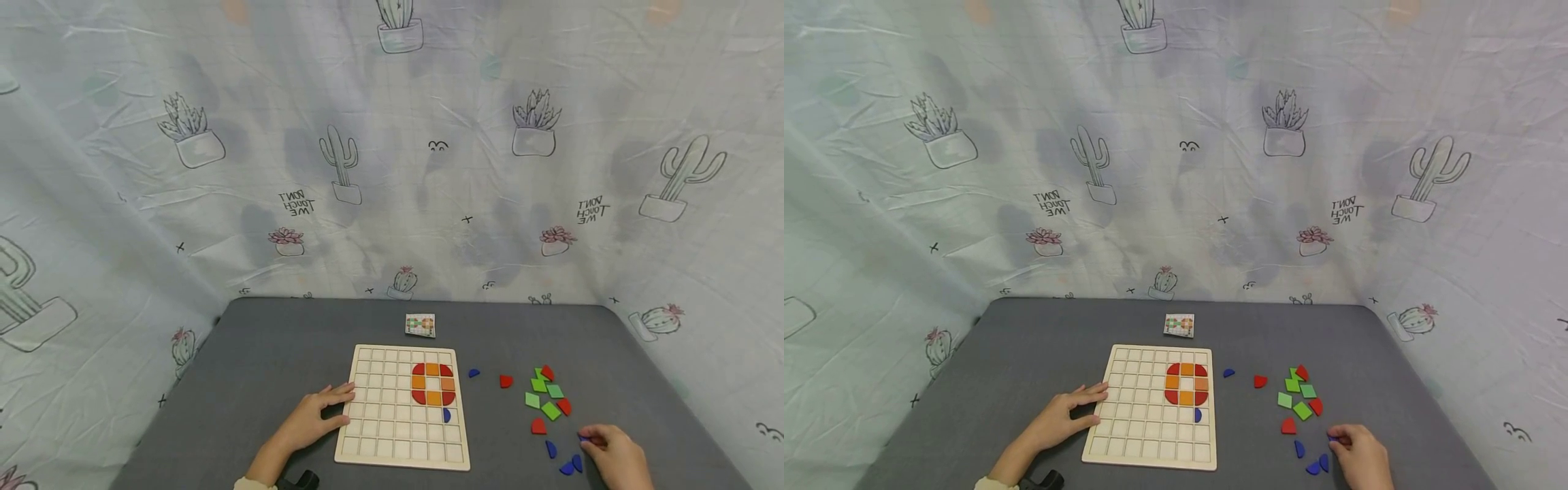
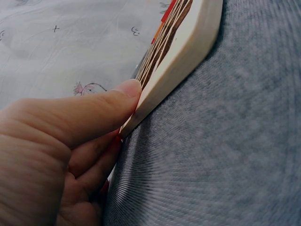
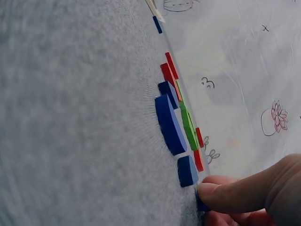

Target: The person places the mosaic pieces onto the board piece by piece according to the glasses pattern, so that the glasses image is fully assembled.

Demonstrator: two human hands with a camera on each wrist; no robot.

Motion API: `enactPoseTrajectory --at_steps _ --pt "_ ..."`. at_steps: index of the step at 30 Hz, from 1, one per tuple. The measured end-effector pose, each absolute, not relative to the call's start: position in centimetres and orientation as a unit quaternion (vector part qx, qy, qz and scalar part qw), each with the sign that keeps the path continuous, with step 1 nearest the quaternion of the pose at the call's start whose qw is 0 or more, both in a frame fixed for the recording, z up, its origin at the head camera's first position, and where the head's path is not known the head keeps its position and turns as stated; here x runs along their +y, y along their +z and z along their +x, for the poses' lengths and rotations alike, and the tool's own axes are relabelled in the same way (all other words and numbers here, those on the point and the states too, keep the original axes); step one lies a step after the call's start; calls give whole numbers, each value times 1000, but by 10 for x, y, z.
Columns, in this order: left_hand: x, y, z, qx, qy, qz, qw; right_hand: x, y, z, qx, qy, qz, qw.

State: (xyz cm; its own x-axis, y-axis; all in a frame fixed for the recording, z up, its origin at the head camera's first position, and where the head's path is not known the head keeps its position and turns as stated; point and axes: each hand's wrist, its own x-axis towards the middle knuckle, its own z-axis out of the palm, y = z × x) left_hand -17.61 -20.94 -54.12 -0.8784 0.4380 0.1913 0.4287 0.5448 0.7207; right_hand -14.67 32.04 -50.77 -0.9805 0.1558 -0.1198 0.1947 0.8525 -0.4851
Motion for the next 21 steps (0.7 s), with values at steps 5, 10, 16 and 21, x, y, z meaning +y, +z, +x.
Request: enactPoseTrajectory --at_steps 5,10,16,21 --pt "-208 -541 -175 878 412 243 5 318 -508 -145 954 -270 125 38" --pt "-207 -540 -175 878 414 238 14 308 -502 -140 940 -296 167 -14" --pt "-208 -538 -175 878 416 237 23 276 -493 -136 903 -393 170 18" --pt "-209 -538 -175 882 407 238 18 234 -497 -138 846 -513 140 37"
